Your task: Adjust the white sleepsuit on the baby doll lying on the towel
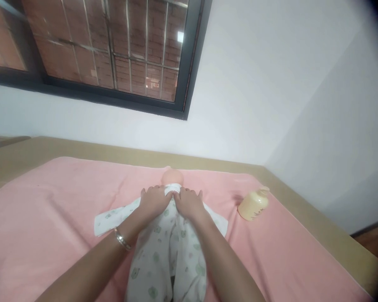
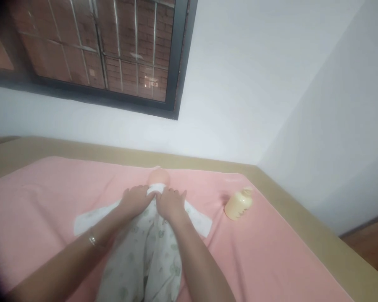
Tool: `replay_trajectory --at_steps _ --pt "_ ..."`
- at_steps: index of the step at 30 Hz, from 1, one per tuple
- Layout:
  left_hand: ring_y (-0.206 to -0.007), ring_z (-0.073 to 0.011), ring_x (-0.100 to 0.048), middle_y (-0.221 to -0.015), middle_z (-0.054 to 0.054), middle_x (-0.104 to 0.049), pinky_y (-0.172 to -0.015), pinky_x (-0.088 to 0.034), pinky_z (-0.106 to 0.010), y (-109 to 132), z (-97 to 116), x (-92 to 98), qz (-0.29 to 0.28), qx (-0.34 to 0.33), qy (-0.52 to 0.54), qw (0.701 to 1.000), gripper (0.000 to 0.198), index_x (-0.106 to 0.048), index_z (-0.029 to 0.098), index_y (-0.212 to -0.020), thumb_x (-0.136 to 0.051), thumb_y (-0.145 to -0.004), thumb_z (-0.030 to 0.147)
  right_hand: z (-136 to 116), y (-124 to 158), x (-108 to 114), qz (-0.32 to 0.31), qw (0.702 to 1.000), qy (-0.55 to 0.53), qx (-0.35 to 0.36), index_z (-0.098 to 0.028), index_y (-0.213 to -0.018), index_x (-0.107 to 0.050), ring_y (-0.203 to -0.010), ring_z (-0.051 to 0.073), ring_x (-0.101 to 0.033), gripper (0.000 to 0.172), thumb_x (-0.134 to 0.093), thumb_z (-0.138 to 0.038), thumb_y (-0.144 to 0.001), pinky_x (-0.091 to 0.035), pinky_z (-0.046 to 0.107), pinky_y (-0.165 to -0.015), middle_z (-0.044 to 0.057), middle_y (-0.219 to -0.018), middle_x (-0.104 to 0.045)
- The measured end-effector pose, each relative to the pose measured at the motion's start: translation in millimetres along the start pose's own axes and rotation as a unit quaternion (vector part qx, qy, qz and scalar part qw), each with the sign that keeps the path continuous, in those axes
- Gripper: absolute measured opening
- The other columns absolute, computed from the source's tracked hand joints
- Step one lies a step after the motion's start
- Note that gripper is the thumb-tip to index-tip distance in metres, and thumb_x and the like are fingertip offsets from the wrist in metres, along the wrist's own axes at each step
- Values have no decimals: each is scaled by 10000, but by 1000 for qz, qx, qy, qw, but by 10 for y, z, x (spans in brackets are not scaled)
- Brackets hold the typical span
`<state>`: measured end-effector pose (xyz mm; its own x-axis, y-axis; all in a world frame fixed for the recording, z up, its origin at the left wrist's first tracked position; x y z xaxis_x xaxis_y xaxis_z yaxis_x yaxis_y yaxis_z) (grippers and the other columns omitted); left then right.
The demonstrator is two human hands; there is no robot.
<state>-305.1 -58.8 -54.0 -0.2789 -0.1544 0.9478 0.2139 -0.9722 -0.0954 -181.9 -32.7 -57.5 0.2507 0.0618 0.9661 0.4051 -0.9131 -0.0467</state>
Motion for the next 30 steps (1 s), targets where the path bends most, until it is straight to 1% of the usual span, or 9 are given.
replay_trajectory --at_steps 5,8,12,15,20,22,24,27,30 --pt "-993 -289 -548 -1025 -122 -650 -942 -281 -506 37 19 -1 3 5 -15 1000 455 -612 181 -952 -308 -870 510 42 -54 -28 -10 1000 -1 -6 -129 -1120 -548 -1045 329 -513 486 -225 -451 -955 -183 589 -964 170 -1084 -607" --pt "-989 -288 -547 -1027 -121 -648 -941 -276 -515 48 25 2 7 0 -11 1000 452 -612 183 -961 -301 -875 500 42 -37 -13 -12 1000 -5 -12 -133 -1119 -550 -1048 323 -513 493 -216 -457 -956 -174 576 -972 169 -1090 -605" --pt "-982 -288 -552 -1021 -122 -648 -915 -306 -487 45 33 12 4 -12 -12 1000 427 -615 190 -974 -319 -868 478 -72 66 51 -3 1000 9 21 -123 -1131 -547 -1061 311 -510 493 -205 -433 -960 -140 548 -1001 178 -1097 -599" --pt "-1001 -291 -550 -1045 -126 -642 -908 -318 -473 40 37 6 -11 -15 -6 1000 426 -610 199 -1012 -323 -866 479 -136 110 81 9 999 18 41 -125 -1119 -551 -1047 298 -520 449 -219 -384 -961 -171 512 -1004 174 -1088 -601" --pt "-1026 -304 -536 -1056 -129 -635 -947 -280 -512 102 65 18 -10 -9 -11 1000 442 -602 193 -1007 -300 -878 490 -18 -22 6 -4 1000 -10 18 -148 -1090 -554 -1041 299 -527 403 -248 -370 -951 -215 520 -976 158 -1081 -610" --pt "-1024 -301 -537 -1051 -130 -634 -960 -263 -519 148 108 32 -5 -23 -23 999 418 -594 194 -994 -303 -883 472 40 -71 -32 -17 999 -32 6 -155 -1069 -555 -1035 293 -531 403 -238 -373 -951 -227 523 -965 154 -1080 -612" --pt "-1020 -293 -538 -1042 -126 -636 -967 -251 -518 174 147 39 -2 -42 -36 998 370 -589 195 -979 -308 -889 418 46 -68 -41 -21 999 -37 6 -153 -1067 -555 -1035 292 -531 427 -219 -391 -954 -226 529 -963 161 -1089 -607" --pt "-1025 -281 -539 -1049 -116 -635 -955 -275 -494 143 143 31 -3 -56 -33 998 322 -583 197 -963 -313 -884 354 -45 24 5 -3 1000 -11 28 -137 -1123 -537 -1075 303 -504 431 -231 -386 -950 -188 537 -986 179 -1120 -586" --pt "-992 -273 -554 -1039 -109 -639 -919 -319 -478 79 66 3 -6 -28 -5 1000 333 -576 194 -945 -297 -883 366 -148 101 44 11 998 8 56 -133 -1161 -518 -1115 306 -474 387 -301 -352 -927 -188 513 -998 183 -1154 -568"
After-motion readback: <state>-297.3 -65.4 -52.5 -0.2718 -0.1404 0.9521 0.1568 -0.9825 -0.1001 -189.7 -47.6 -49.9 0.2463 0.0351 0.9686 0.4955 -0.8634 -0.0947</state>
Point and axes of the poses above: each hand's wrist, its own y-axis away from the middle knuckle, its own x-axis out of the back of the hand, z = x × y, the point moved 7 cm from there along -y, towards the middle knuckle
